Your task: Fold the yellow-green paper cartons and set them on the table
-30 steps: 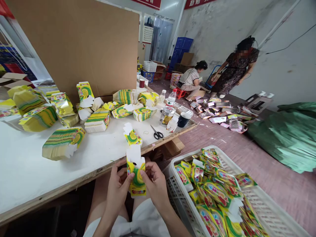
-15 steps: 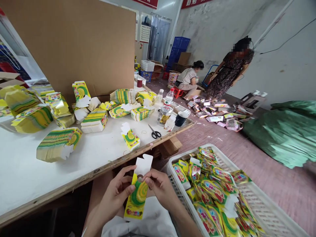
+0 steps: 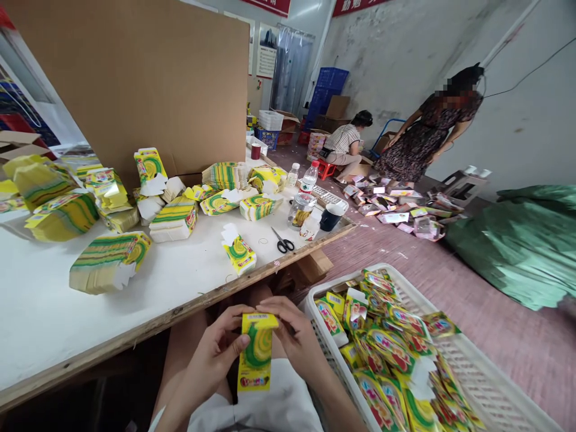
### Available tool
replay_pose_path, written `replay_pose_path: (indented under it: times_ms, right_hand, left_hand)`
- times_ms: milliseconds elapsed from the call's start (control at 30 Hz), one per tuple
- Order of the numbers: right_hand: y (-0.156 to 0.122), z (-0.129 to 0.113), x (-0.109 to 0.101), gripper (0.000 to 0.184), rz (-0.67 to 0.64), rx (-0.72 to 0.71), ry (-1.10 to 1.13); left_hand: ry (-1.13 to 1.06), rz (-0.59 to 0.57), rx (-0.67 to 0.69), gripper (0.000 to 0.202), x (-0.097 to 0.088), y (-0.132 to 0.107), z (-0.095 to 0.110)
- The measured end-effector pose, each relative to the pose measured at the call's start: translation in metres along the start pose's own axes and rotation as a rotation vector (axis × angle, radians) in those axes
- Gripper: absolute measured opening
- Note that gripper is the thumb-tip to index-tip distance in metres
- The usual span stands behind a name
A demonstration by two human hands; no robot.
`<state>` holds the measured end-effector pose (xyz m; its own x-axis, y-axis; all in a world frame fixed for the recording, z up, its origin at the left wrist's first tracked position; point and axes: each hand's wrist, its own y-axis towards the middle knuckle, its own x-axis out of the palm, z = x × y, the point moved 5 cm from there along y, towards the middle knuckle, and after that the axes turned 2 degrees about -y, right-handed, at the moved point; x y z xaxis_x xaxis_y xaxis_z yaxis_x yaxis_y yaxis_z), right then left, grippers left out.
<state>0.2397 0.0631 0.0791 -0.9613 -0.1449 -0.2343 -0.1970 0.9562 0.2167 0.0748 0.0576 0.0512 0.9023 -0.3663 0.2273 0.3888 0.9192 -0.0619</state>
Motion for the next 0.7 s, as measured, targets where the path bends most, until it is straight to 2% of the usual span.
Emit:
replay_pose_path:
  times_ms: [67,167,233,400,567,700]
  right_hand:
    - [-0.001,-0.001,-0.003,0.036,-0.015,-0.002,-0.046]
    - [-0.003,0.008,0.0,0.037,-0.07,0.156,-0.049]
    - [-0.004,0.015,0.002,0.038,-0.06,0.229,-0.116]
    - [0.0,0.018,0.007,0.027,-0.016,0.217,-0.397]
    - [0.0,0.013,0.011,0.033,0.017,0.185,-0.53]
    - [0.0,0.015,0.014,0.04,-0.04,0.209,-0.508]
  left_hand:
    - [0.054,0.047,0.016,0.03,-0.001,0.001,-0.001]
    - [0.119,0.096,0.063,0.032,0.001,0.002,-0.002]
    - [0.135,0.081,0.07,0.034,0.004,0.002,-0.004]
    - [0.085,0.067,0.04,0.038,0.007,0.002,-0.005]
    - [0.044,0.1,0.024,0.037,0.004,0.004,-0.005]
    - [0.013,0.12,0.001,0.04,0.004,0.006,-0.009]
